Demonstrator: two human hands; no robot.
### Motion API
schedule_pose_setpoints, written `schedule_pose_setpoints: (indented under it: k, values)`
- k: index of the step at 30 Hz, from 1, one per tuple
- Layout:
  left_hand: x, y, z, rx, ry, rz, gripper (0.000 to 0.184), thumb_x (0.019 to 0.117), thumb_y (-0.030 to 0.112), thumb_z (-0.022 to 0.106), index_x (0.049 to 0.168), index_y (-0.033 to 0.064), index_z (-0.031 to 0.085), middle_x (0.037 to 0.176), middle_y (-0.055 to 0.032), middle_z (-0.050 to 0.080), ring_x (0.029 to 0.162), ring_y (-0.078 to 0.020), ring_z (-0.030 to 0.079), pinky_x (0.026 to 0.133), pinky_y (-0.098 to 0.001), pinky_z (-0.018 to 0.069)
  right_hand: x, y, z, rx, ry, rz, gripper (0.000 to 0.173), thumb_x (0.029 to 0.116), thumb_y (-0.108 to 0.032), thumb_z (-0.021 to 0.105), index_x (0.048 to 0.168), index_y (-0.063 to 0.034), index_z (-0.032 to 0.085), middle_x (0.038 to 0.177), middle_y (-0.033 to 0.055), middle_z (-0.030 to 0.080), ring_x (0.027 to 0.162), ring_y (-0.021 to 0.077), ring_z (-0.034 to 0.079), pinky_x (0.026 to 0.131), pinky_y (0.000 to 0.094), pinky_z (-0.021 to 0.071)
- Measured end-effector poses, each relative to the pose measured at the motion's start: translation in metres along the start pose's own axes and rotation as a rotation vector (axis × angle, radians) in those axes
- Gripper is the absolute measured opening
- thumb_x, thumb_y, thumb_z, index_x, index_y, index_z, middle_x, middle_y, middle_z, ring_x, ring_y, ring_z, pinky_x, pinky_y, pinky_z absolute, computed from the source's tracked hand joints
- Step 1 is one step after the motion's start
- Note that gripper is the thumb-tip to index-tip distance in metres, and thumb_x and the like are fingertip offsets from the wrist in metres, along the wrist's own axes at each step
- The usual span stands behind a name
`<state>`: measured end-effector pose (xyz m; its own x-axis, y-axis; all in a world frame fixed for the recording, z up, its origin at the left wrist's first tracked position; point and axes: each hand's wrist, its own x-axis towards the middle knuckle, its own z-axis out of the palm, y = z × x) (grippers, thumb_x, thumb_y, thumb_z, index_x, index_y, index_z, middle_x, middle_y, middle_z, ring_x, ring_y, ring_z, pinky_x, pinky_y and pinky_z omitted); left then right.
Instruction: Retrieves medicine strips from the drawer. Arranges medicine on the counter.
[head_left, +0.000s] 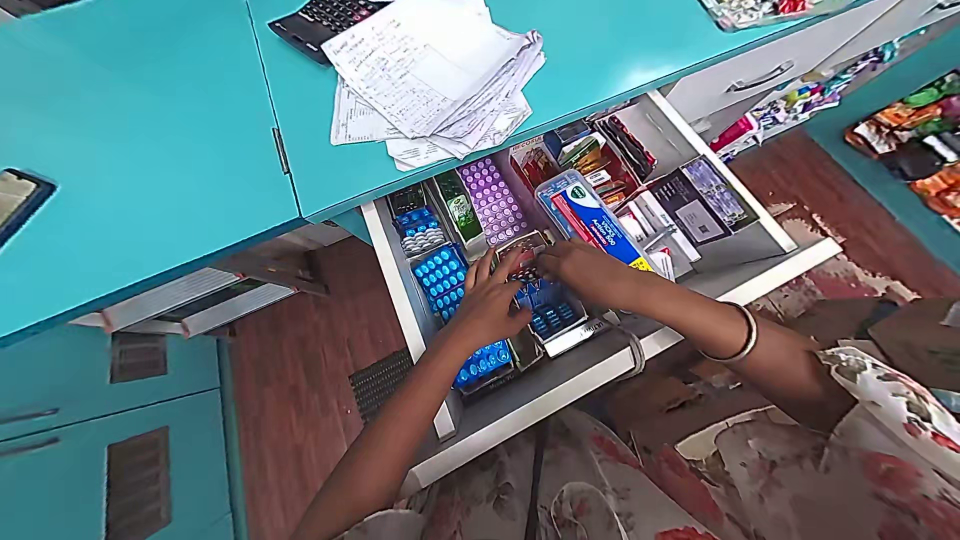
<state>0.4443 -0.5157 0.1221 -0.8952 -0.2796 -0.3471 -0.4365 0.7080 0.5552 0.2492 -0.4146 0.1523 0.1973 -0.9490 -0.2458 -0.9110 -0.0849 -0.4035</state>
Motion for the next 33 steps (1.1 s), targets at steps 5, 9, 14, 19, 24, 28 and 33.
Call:
schedule_pose_setpoints:
  k: [5, 9, 14, 19, 24, 28, 33]
  values:
    - [0.001, -0.002, -0.002, -0.024, -0.012, -0.02, 0.076, 0.0852, 0.068, 0.067, 0.131, 0.0078, 0.066, 0.171, -0.0059, 0.018, 0.158, -0.0372, 0.002, 0.121, -0.0648, 0.005, -0.002, -0.002, -0.014, 0.107, -0.005, -0.007, 0.014, 0.0973, -0.002, 0.062, 0.109, 0.0009, 0.069, 0.11, 0.0186, 0.068, 0.11, 0.036, 0.064, 0.098, 0.0491, 0.0513]
    - [0.001, -0.003, -0.004, -0.054, -0.029, -0.028, 0.096, 0.0711, 0.078, 0.073, 0.136, 0.0081, 0.064, 0.171, -0.0061, 0.017, 0.158, -0.0363, 0.001, 0.122, -0.0635, 0.0028, -0.007, -0.003, -0.024, 0.169, 0.026, 0.015, 0.016, 0.0986, -0.002, 0.06, 0.111, 0.0005, 0.069, 0.113, 0.0186, 0.067, 0.111, 0.0342, 0.064, 0.096, 0.0482, 0.0526]
    - [-0.001, -0.005, 0.0, -0.049, 0.006, 0.008, 0.092, 0.0706, 0.078, 0.073, 0.138, 0.0159, 0.064, 0.17, -0.0039, 0.02, 0.157, -0.0372, 0.001, 0.122, -0.0638, 0.0023, -0.022, -0.004, -0.052, 0.311, 0.192, -0.01, 0.016, 0.1022, -0.008, 0.055, 0.107, -0.0031, 0.069, 0.099, 0.0083, 0.066, 0.084, 0.0157, 0.065, 0.079, 0.0339, 0.0557]
    - [-0.006, -0.001, -0.004, -0.084, 0.064, 0.056, 0.069, 0.0762, 0.053, 0.081, 0.131, 0.0129, 0.068, 0.169, -0.0094, 0.022, 0.156, -0.0432, 0.006, 0.119, -0.0672, 0.005, -0.036, -0.008, -0.083, 0.55, 0.164, -0.071, 0.017, 0.1043, -0.014, 0.056, 0.105, -0.0045, 0.07, 0.089, -0.0003, 0.065, 0.073, 0.0012, 0.061, 0.065, 0.0181, 0.0542]
    - [-0.008, 0.007, -0.01, -0.066, 0.05, 0.032, 0.06, 0.0755, 0.046, 0.085, 0.124, 0.0118, 0.071, 0.169, -0.0123, 0.023, 0.155, -0.0459, 0.008, 0.119, -0.0672, 0.0088, -0.037, -0.015, -0.103, 0.743, 0.033, -0.22, 0.02, 0.1035, -0.014, 0.058, 0.105, -0.0025, 0.074, 0.089, -0.0012, 0.069, 0.07, 0.001, 0.064, 0.059, 0.0169, 0.0543]
    - [-0.011, 0.013, -0.015, -0.097, 0.052, 0.021, 0.042, 0.0775, 0.022, 0.083, 0.117, 0.0103, 0.074, 0.168, -0.0164, 0.023, 0.154, -0.0486, 0.009, 0.118, -0.0675, 0.01, -0.031, -0.024, -0.111, 0.766, -0.053, -0.362, 0.021, 0.1025, -0.015, 0.059, 0.104, -0.0011, 0.076, 0.086, -0.0018, 0.072, 0.067, -0.0005, 0.063, 0.057, 0.0161, 0.0521]
    - [-0.008, 0.009, -0.013, -0.069, 0.039, 0.014, 0.056, 0.0783, 0.045, 0.083, 0.122, 0.0114, 0.073, 0.168, -0.0146, 0.023, 0.154, -0.0479, 0.008, 0.119, -0.0676, 0.009, -0.018, -0.038, -0.118, 0.812, -0.173, -0.51, 0.018, 0.0995, -0.011, 0.064, 0.099, 0.0038, 0.074, 0.073, 0.0006, 0.069, 0.053, 0.0019, 0.06, 0.048, 0.0183, 0.0519]
